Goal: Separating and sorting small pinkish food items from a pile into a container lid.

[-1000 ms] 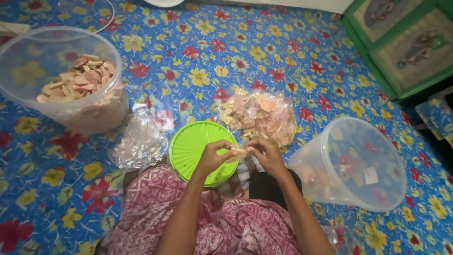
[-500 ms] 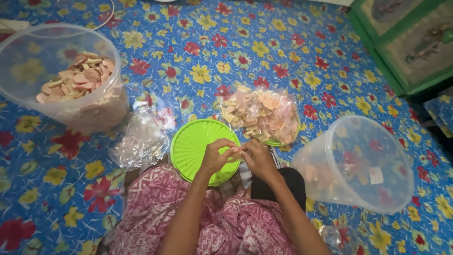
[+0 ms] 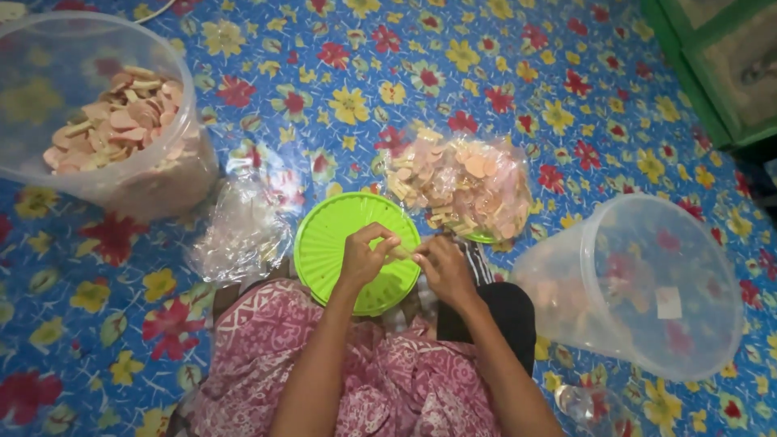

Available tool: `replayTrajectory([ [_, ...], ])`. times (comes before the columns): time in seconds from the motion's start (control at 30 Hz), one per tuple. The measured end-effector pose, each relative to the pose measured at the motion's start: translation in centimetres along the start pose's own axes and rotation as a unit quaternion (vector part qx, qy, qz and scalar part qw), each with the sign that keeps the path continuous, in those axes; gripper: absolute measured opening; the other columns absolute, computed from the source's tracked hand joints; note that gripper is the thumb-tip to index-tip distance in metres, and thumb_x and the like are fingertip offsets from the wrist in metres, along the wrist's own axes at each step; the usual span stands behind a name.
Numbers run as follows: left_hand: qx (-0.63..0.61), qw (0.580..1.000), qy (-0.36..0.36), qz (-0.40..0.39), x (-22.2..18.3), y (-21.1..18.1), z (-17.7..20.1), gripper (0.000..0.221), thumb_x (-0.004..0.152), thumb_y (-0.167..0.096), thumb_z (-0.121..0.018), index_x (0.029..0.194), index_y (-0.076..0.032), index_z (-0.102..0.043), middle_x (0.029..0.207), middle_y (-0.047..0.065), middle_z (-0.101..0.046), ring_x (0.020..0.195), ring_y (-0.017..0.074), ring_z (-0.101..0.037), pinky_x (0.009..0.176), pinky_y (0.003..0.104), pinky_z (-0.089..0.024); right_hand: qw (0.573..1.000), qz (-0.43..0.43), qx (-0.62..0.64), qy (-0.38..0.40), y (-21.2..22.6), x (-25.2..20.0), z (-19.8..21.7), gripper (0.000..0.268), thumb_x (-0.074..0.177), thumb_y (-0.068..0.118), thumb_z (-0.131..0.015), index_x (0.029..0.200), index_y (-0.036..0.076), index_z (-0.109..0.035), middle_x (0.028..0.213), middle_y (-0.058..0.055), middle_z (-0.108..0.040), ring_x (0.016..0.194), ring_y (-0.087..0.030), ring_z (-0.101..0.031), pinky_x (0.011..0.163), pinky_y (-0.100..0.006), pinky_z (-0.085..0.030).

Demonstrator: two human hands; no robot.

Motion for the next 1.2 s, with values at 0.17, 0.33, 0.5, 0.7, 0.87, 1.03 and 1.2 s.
replayTrajectory([
  [0.17, 0.022, 0.999, 0.034, -0.025, 0.0, 0.9, -1.7, 0.003, 0.082, -0.011, -0.068, 0.079, -0.012, -0.070, 0.075, 0.007, -0.066, 0.084, 0.0268, -0.064, 0.096, 0.054, -0.033, 0.997, -0.011, 0.081, -0.007, -0.6, 0.4, -1.1, 0.008, 0.084, 0.017, -0.064, 0.090, 0.012, -0.065, 0.080, -0.007, -0.057, 0.083, -0.030, -0.060, 0.078, -0.040, -0.046],
  [0.33, 0.014, 0.999, 0.031, -0.022, -0.1, 0.3, -1.1, 0.004, 0.082, -0.014, -0.069, 0.078, -0.013, -0.070, 0.075, 0.006, -0.067, 0.081, 0.0265, -0.064, 0.100, 0.057, -0.028, 0.997, 0.001, 0.070, -0.019, -0.2, 0.2, -1.0, 0.009, 0.084, 0.018, -0.064, 0.086, 0.010, -0.064, 0.076, -0.008, -0.056, 0.081, -0.031, -0.059, 0.078, -0.041, -0.045],
  [0.5, -0.130, 0.989, 0.001, 0.076, -0.2, 3.0, -0.8, 0.008, 0.084, -0.011, -0.067, 0.083, -0.003, -0.068, 0.078, 0.013, -0.061, 0.063, 0.0232, -0.065, 0.050, 0.035, -0.057, 1.000, -0.003, 0.008, -0.020, -0.5, -0.8, -0.9, 0.012, 0.085, 0.025, -0.063, 0.082, 0.013, -0.063, 0.074, -0.003, -0.054, 0.080, -0.025, -0.059, 0.078, -0.038, -0.044],
  [0.7, -0.093, 0.994, 0.004, 0.054, -1.2, 1.3, -0.7, 0.017, 0.088, -0.017, -0.064, 0.080, -0.003, -0.069, 0.075, 0.013, -0.063, 0.066, 0.0262, -0.068, 0.065, 0.041, -0.056, 0.999, 0.002, 0.003, -0.037, 0.1, -2.3, 0.3, 0.013, 0.085, 0.026, -0.062, 0.081, 0.014, -0.062, 0.074, -0.001, -0.055, 0.078, -0.023, -0.059, 0.078, -0.037, -0.045],
  [0.87, -0.084, 0.996, 0.009, 0.027, -2.8, -2.9, -0.3, 0.023, 0.094, -0.021, -0.052, 0.101, -0.006, -0.068, 0.089, 0.017, -0.067, 0.093, 0.0285, -0.063, 0.092, 0.046, -0.042, 0.995, -0.005, 0.021, -0.101, 1.4, -3.9, 6.2, 0.010, 0.084, 0.019, -0.063, 0.084, 0.009, -0.062, 0.076, -0.008, -0.059, 0.080, -0.031, -0.060, 0.079, -0.040, -0.046],
  [1.03, -0.062, 0.996, -0.044, 0.053, -3.1, -2.6, 1.7, 0.025, 0.093, -0.024, -0.053, 0.107, -0.007, -0.066, 0.087, 0.014, -0.068, 0.094, 0.0267, -0.063, 0.094, 0.043, -0.042, 0.970, -0.019, -0.010, -0.241, -1.4, -8.6, 18.1, 0.009, 0.089, 0.012, -0.060, 0.091, 0.003, -0.059, 0.084, -0.018, -0.058, 0.088, -0.036, -0.059, 0.083, -0.042, -0.043],
  [1.2, -0.055, 0.993, -0.078, 0.074, -3.0, -1.1, 2.2, 0.021, 0.091, -0.021, -0.056, 0.103, -0.008, -0.067, 0.083, 0.012, -0.069, 0.092, 0.0226, -0.065, 0.092, 0.041, -0.044, 0.910, -0.048, -0.170, -0.375, -6.1, -15.0, 28.9, 0.006, 0.093, 0.003, -0.068, 0.096, 0.002, -0.064, 0.088, -0.015, -0.059, 0.083, -0.035, -0.060, 0.077, -0.036, -0.048],
])
Point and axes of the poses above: each hand's wrist, its own x-axis towards the middle knuckle, its own z-axis out of the back of the hand, y = z × x, the point moved 10 cm from there along x, towards the middle knuckle
